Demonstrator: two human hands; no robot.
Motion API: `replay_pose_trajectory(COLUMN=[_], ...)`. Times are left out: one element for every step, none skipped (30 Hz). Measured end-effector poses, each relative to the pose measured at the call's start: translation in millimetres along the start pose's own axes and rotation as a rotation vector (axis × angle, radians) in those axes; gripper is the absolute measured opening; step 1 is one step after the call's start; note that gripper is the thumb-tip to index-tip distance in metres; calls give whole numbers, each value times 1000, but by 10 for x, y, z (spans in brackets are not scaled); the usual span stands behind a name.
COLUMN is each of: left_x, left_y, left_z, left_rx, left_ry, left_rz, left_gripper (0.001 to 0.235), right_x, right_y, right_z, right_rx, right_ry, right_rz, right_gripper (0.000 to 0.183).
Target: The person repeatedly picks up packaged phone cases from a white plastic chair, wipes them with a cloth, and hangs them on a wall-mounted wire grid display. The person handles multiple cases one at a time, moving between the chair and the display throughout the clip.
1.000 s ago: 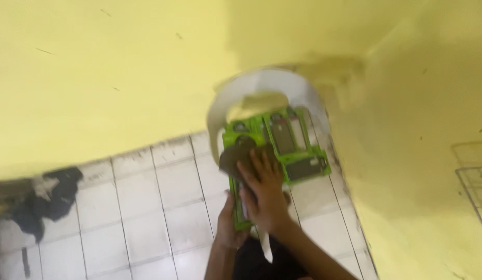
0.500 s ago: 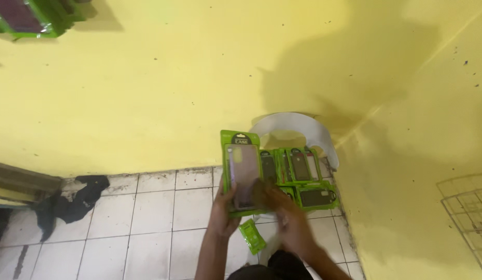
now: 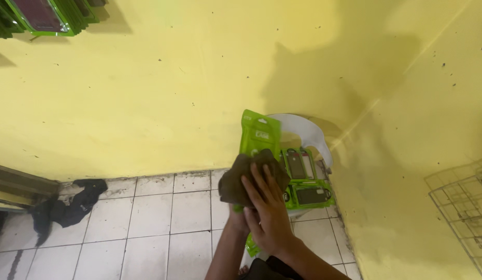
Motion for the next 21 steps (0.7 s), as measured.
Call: replay_pose_trajectory(left_x=[-11, -18, -21, -34, -37, -20, -14, -5, -1, 39, 77, 111, 109, 106, 104, 101, 104, 110, 126, 156, 187], left_y=[39, 61, 68, 19, -38, -82, -109, -134, -143, -108, -77, -48, -44, -34, -45, -41, -38, -40, -27, -19, 3], left_z=[37, 102, 144, 197, 240, 230, 217, 185, 158, 135, 119, 112, 121, 119, 140, 136, 147, 134, 119, 103, 80], left_rx=[-7, -18, -30, -65, -100, -132, -151, -165, -179, -128, -77, -27, -7, 10, 11, 18, 26, 22, 30, 37, 48], left_ry=[-6, -8, -9, 1, 11, 11, 34, 55, 75, 57, 39, 21, 37, 44, 51, 54, 58, 63, 66, 67, 81], left_rz=[-34, -64, -94, -129, -164, -203, -228, -252, -276, -356, -436, -514, -357, -196, -140, -97, -66, -96, -134, -167, -236], left_gripper=[67, 65, 62, 62, 62, 62, 66, 70, 74, 72, 71, 71, 72, 71, 71, 71, 71, 72, 73, 74, 75], right_x=[-35, -71, -111, -138, -167, -166, -167, -152, -107, -69, -28, 11, 43, 60, 50, 36, 20, 8, -2, 1, -27], right_y=[-71, -110, -33, 94, 201, 285, 345, 377, 369, 317, 248, 135, 8, -116, -235, -343, -414, -439, -442, -418, -379], right_z=[-83, -137, -256, -380, -452, -522, -564, -601, -605, -549, -488, -422, -341, -255, -161, -64, 18, 87, 161, 230, 288], right_rx=[-46, -85, -66, -41, -16, -5, 7, 13, 25, 36, 48, 28, 8, -7, -13, -23, -32, -21, -10, 1, 12], right_ry=[-18, -39, -21, -5, 9, 0, -9, -19, -44, -71, -99, -129, -158, -186, -194, -203, -211, -214, -217, -220, -166], right_rz=[68, 137, 184, 231, 279, 251, 223, 195, 176, 156, 137, 113, 88, 64, 43, 20, -3, -37, -72, -106, -157], right_gripper=[63, 66, 69, 72, 76, 77, 79, 80, 82, 83, 85, 88, 91, 95, 94, 93, 93, 92, 92, 91, 88])
Point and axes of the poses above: each hand's wrist, its own z-axis away from the middle knuckle, its own x-axis out of the palm, y = z × x, the point moved 9 cm from there along -z, towards the middle knuckle, and after that the axes turned 6 degrees about z, right-handed, at the moved point
